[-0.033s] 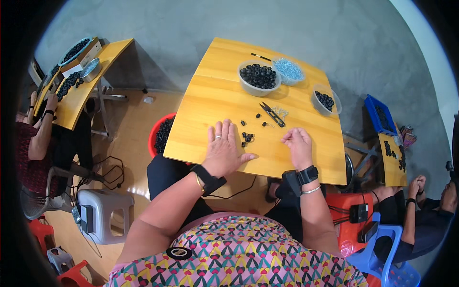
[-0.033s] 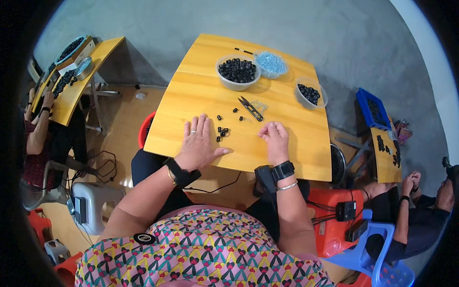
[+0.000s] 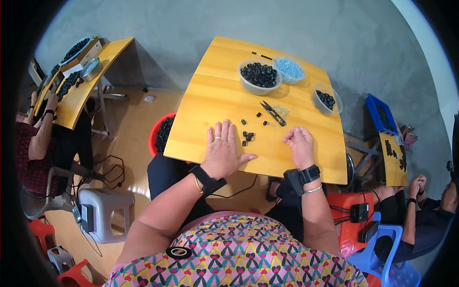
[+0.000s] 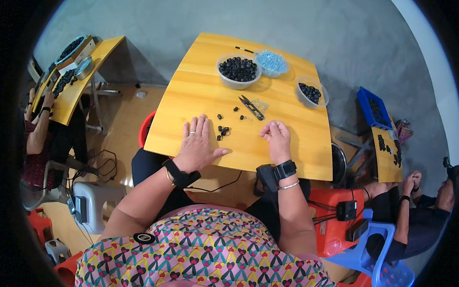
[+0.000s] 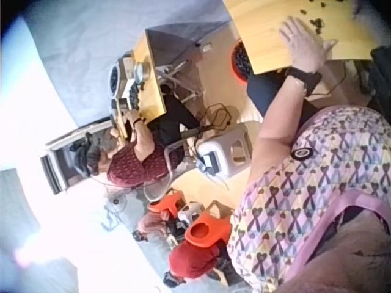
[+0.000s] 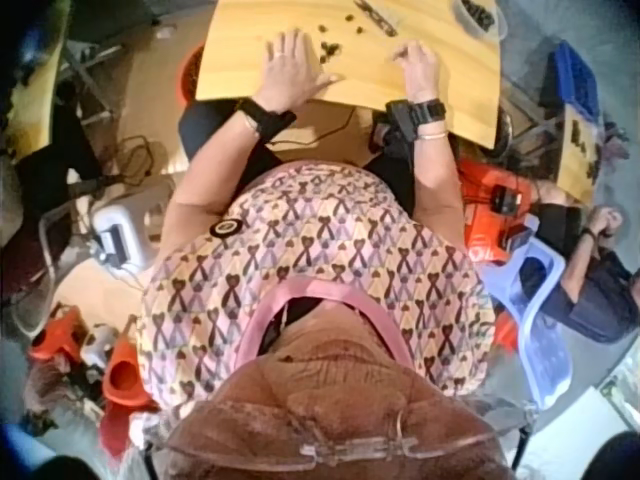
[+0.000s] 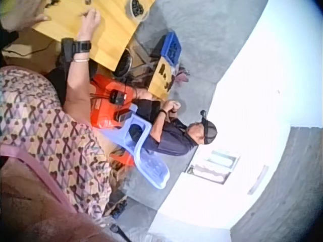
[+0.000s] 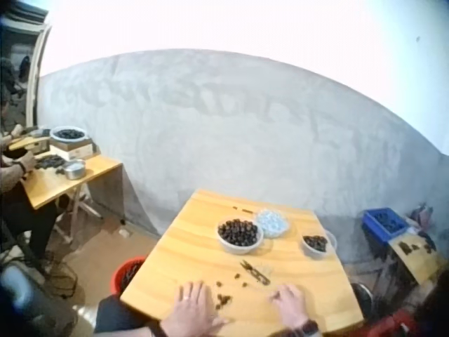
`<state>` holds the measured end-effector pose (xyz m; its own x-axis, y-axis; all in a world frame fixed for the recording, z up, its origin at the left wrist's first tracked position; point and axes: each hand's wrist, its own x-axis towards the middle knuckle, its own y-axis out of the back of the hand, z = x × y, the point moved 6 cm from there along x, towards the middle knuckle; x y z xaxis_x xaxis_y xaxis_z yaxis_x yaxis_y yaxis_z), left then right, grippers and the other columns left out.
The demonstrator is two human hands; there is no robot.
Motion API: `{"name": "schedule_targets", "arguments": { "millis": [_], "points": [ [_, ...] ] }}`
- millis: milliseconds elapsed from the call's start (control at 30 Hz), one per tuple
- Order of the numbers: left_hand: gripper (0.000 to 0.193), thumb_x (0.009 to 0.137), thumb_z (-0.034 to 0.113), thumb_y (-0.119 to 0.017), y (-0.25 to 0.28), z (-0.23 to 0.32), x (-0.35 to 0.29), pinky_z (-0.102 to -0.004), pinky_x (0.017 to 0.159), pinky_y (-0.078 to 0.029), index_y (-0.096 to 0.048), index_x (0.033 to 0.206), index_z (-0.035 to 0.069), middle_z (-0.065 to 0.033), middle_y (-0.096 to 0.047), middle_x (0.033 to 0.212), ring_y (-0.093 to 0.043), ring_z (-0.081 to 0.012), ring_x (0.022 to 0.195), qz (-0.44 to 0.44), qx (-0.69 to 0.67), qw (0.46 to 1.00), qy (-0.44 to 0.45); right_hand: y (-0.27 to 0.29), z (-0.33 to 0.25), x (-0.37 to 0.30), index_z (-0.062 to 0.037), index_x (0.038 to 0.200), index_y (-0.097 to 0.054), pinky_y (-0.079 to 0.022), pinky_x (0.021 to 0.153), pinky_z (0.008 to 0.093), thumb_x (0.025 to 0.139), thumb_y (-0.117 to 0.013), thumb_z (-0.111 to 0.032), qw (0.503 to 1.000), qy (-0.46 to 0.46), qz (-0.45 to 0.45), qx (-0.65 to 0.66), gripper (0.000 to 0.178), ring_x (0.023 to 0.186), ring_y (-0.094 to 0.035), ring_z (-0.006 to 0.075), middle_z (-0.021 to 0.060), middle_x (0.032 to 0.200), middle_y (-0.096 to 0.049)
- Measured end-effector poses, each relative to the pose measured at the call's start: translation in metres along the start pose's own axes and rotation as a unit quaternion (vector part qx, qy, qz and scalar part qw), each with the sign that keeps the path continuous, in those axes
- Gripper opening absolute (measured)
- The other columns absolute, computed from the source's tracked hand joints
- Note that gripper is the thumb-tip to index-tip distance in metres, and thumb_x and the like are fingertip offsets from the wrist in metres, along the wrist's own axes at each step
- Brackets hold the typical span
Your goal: The person picks up a black plastic component and a small metal pin, inserts the pin into the component, and places the assembled unit on the table, repeating the process several times.
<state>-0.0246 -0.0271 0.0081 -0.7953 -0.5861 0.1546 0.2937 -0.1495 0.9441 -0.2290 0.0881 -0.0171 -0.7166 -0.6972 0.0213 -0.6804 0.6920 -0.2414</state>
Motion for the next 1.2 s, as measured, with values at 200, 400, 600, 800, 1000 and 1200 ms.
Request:
{"name": "schedule_targets", "arguments": {
  "millis": [200, 400, 600, 800, 1000, 1200],
  "points": [
    [0.081, 0.078, 0.049, -0.053, 0.008, 0.007, -0.022, -0.0519, 0.1, -0.017, -0.027, 0.127, -0.01, -0.0265, -0.026, 0.133, -0.024, -0.0405, 0.123, -0.007, -0.006, 0.999, -0.049, -0.013, -0.006, 0.007, -0.0024, 0.085, -0.051, -0.047, 0.058, 0.0269, 0.088, -0.048, -0.014, 0.985, -0.001, -0.016, -0.172, 0.012, 0.062, -0.051, 0.0105, 0.0023, 0.069, -0.052],
    [0.075, 0.08, 0.043, -0.051, 0.008, 0.015, -0.025, -0.0586, 0.098, -0.014, -0.027, 0.127, -0.01, -0.027, -0.023, 0.135, -0.023, -0.0425, 0.124, -0.022, -0.011, 0.998, -0.064, -0.104, -0.035, -0.029, -0.006, 0.091, -0.052, -0.047, 0.06, 0.0357, 0.079, -0.052, -0.005, 0.86, 0.204, -0.174, -0.435, 0.012, 0.066, -0.057, 0.0278, 0.0118, 0.073, -0.056],
    [0.071, 0.084, 0.042, -0.045, -0.001, 0.02, -0.017, -0.0629, 0.096, -0.011, -0.024, 0.129, -0.009, -0.026, -0.02, 0.137, -0.02, -0.041, 0.127, -0.042, 0.013, 0.996, -0.072, -0.127, -0.021, -0.031, -0.0063, 0.092, -0.048, -0.045, 0.062, 0.0413, 0.077, -0.055, -0.01, 0.729, 0.222, -0.25, -0.598, 0.017, 0.076, -0.056, 0.0335, 0.0139, 0.081, -0.056],
    [0.068, 0.084, 0.038, -0.045, -0.01, 0.021, 0.0, -0.0634, 0.096, -0.014, -0.025, 0.129, -0.008, -0.0232, -0.022, 0.137, -0.022, -0.0392, 0.126, -0.033, 0.039, 0.997, -0.058, -0.109, -0.018, -0.026, -0.0023, 0.09, -0.05, -0.046, 0.056, 0.036, 0.081, -0.052, -0.008, 0.823, 0.234, -0.194, -0.481, 0.011, 0.061, -0.056, 0.0272, 0.0123, 0.07, -0.056],
    [0.056, 0.081, 0.026, -0.052, 0.004, 0.016, 0.005, -0.0562, 0.096, -0.024, -0.036, 0.125, -0.005, -0.023, -0.034, 0.129, -0.034, -0.0374, 0.119, 0.044, -0.021, 0.999, -0.022, -0.045, -0.015, -0.027, -0.0014, 0.094, -0.052, -0.041, 0.051, 0.02, 0.088, -0.046, -0.01, 0.975, 0.007, -0.092, -0.203, 0.013, 0.056, -0.046, 0.006, -0.0006, 0.066, -0.05],
    [0.025, 0.086, 0.017, -0.054, -0.01, 0.023, -0.002, -0.0267, 0.064, -0.048, -0.055, 0.104, -0.001, -0.0063, -0.059, 0.083, -0.057, -0.0147, 0.07, -0.066, -0.548, 0.834, -0.005, -0.059, -0.021, -0.05, -0.0016, 0.099, -0.053, -0.042, 0.053, 0.0206, 0.09, -0.044, -0.009, 0.987, -0.027, -0.142, -0.073, 0.015, 0.058, -0.048, 0.0073, 0.0011, 0.068, -0.052]
  ]
}}
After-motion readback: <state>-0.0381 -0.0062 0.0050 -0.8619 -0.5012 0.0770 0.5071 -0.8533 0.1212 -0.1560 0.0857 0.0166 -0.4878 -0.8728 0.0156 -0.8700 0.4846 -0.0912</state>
